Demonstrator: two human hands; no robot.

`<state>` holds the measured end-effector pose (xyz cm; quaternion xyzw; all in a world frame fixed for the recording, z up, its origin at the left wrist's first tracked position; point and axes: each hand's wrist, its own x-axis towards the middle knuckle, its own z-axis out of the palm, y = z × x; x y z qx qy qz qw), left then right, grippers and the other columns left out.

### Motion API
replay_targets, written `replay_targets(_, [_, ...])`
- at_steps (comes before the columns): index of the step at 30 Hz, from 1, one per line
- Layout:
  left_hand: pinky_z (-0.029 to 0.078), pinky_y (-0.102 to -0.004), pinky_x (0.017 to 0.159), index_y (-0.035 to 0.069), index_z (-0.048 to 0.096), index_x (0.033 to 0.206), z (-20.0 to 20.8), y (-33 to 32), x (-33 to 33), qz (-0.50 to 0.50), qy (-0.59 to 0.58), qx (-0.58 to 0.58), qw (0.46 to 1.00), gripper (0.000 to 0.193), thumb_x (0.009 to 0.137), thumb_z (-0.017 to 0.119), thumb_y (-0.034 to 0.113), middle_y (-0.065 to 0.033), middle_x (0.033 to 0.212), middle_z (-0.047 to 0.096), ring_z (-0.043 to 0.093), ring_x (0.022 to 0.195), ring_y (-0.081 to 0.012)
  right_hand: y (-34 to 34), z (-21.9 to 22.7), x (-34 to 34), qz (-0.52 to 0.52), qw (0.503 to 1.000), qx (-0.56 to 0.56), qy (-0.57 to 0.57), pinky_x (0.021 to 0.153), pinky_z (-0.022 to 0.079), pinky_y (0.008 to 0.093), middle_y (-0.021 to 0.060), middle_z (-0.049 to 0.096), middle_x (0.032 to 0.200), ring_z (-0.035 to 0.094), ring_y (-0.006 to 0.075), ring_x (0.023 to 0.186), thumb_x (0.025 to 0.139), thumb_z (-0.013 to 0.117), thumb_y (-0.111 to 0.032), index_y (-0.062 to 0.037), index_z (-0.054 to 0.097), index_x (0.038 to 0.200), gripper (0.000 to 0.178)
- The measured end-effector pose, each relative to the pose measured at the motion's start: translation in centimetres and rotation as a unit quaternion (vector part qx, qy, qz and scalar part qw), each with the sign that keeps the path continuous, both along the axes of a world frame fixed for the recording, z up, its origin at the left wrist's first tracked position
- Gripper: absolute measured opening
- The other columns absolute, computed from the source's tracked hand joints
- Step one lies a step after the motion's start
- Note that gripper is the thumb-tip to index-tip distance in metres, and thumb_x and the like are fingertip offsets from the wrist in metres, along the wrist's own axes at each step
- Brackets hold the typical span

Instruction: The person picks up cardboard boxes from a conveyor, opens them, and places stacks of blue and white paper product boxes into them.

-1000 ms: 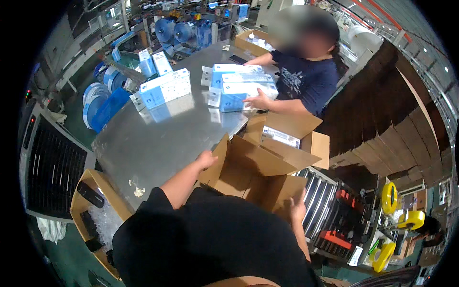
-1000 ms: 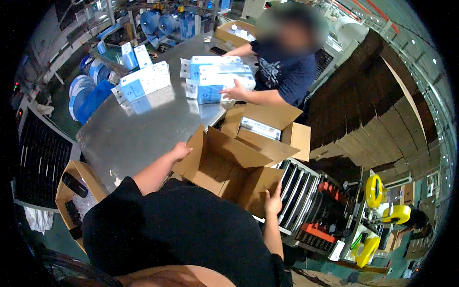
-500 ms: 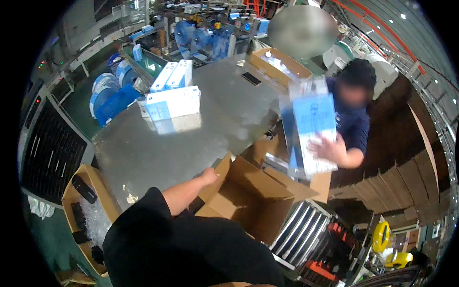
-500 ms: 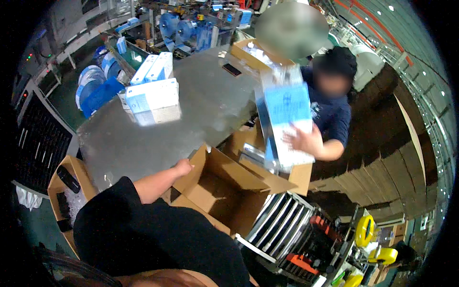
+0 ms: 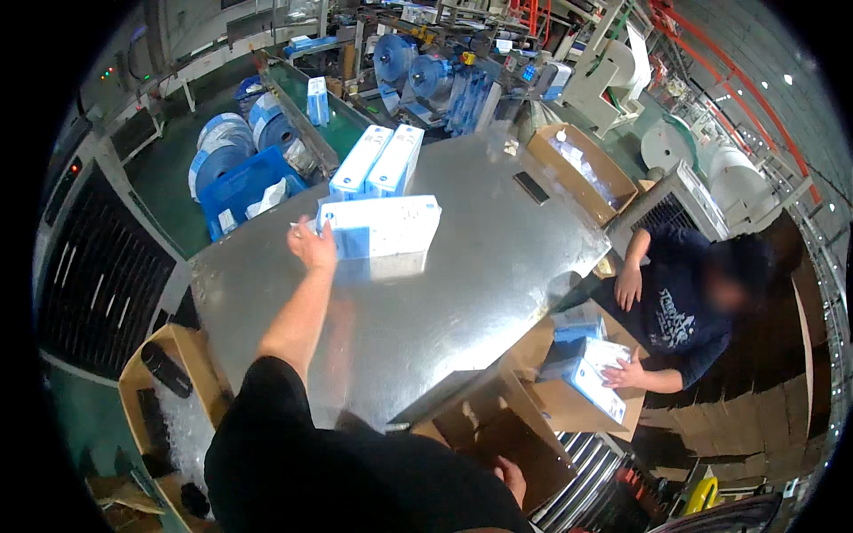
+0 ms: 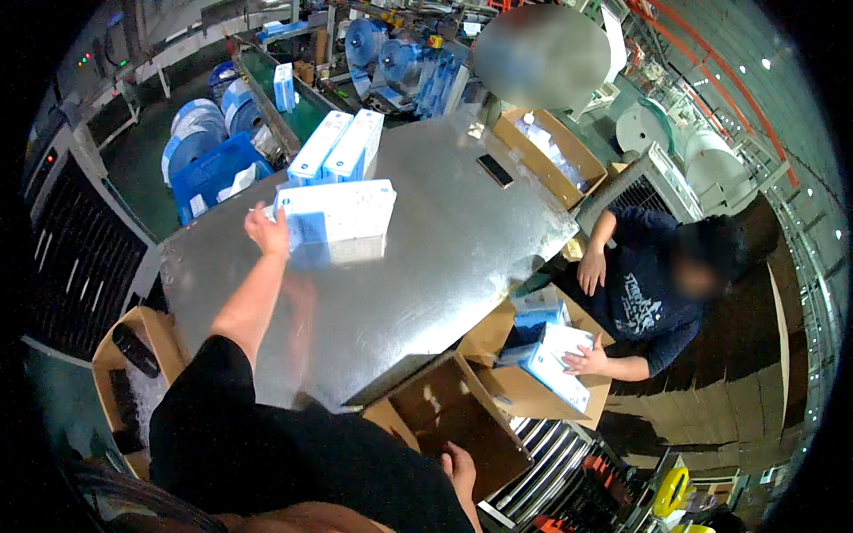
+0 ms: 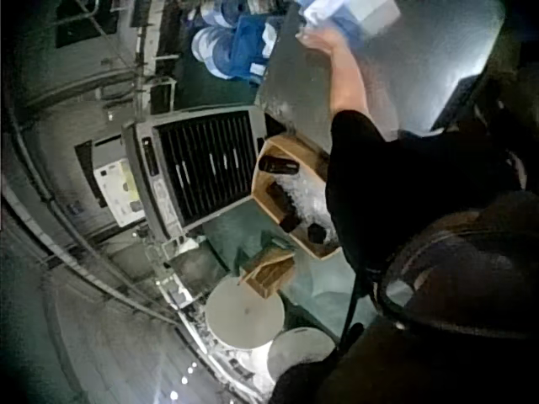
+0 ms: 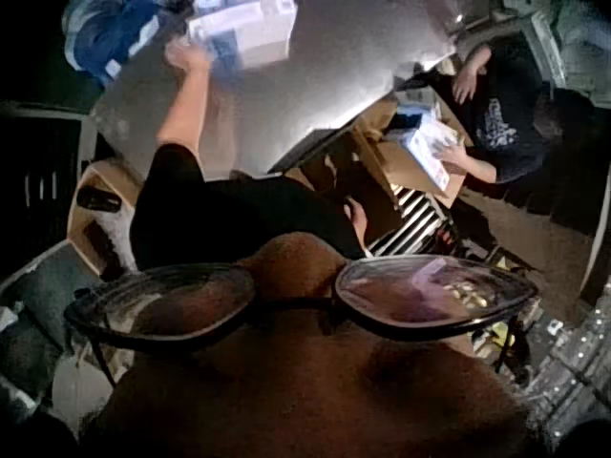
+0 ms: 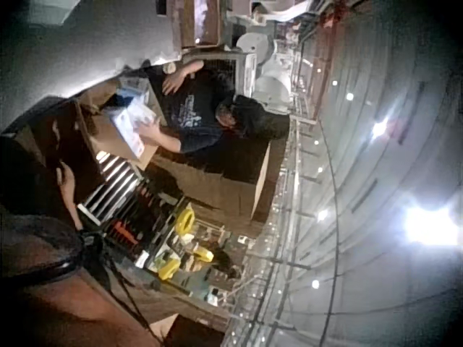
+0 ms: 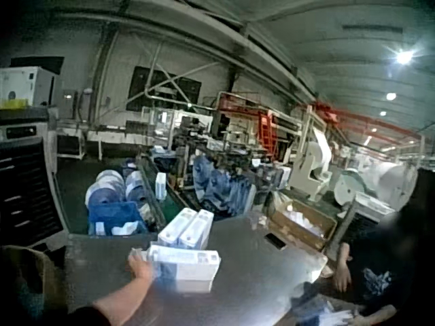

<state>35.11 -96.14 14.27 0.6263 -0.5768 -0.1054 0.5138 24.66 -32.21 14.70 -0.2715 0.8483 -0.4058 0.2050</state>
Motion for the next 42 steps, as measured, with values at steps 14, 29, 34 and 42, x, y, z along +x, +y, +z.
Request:
replay_targets(14, [0.047,-0.0413,0.092,0.006,0.047,0.129,8.1,-16.5,-12.3,-0.161,-0.129,0.334,0.920,0.087,0.065,0.076,0.058,-0.0147,0.124,0.057,0.054,0.116,-0.0318,-7.4,5.6,2.0,-0.113,0.966,0.221,-0.069,0.086,0.049,0.0330,0.0126,0.067,0.100,0.064,0.0225,0.094,0.088,0.065,-0.016,-0.0028,0.066,0.106,0.022])
replay_targets(29, [0.043,-0.0446,0.096,0.005,0.025,0.143,5.7,-5.3,-9.9,-0.519,-0.278,0.310,0.747,0.124,0.049,0.084,0.059,-0.0243,0.133,0.049,0.051,0.121,-0.0379,-34.6,3.3,-10.8,-0.011,0.966,-0.132,-0.223,0.090,0.045,0.0289,0.0155,0.054,0.125,0.056,0.0185,0.104,0.093,0.061,-0.022,0.0051,0.033,0.138,0.059])
replay_targets(34, [0.045,-0.0446,0.095,-0.001,0.025,0.142,4.3,6.0,-0.9,-0.519,-0.277,0.274,0.761,0.118,0.055,0.083,0.055,-0.0253,0.126,0.053,0.056,0.113,-0.0387,-32.3,0.5,-8.1,0.032,0.981,-0.010,-0.190,0.084,0.049,0.0334,0.0188,0.061,0.112,0.060,0.0250,0.099,0.084,0.072,-0.035,0.0098,0.040,0.128,0.070])
replay_targets(42, [0.041,-0.0442,0.100,0.005,0.051,0.131,6.7,12.4,15.4,-0.439,0.079,0.700,0.558,0.053,0.088,0.061,0.034,-0.0178,0.124,0.057,0.052,0.119,-0.0264,-28.9,1.9,-2.8,0.259,0.765,0.087,-0.583,0.100,0.045,0.0496,0.0186,0.054,0.123,0.052,0.0319,0.119,0.079,0.076,-0.031,-0.0069,0.021,0.143,0.088])
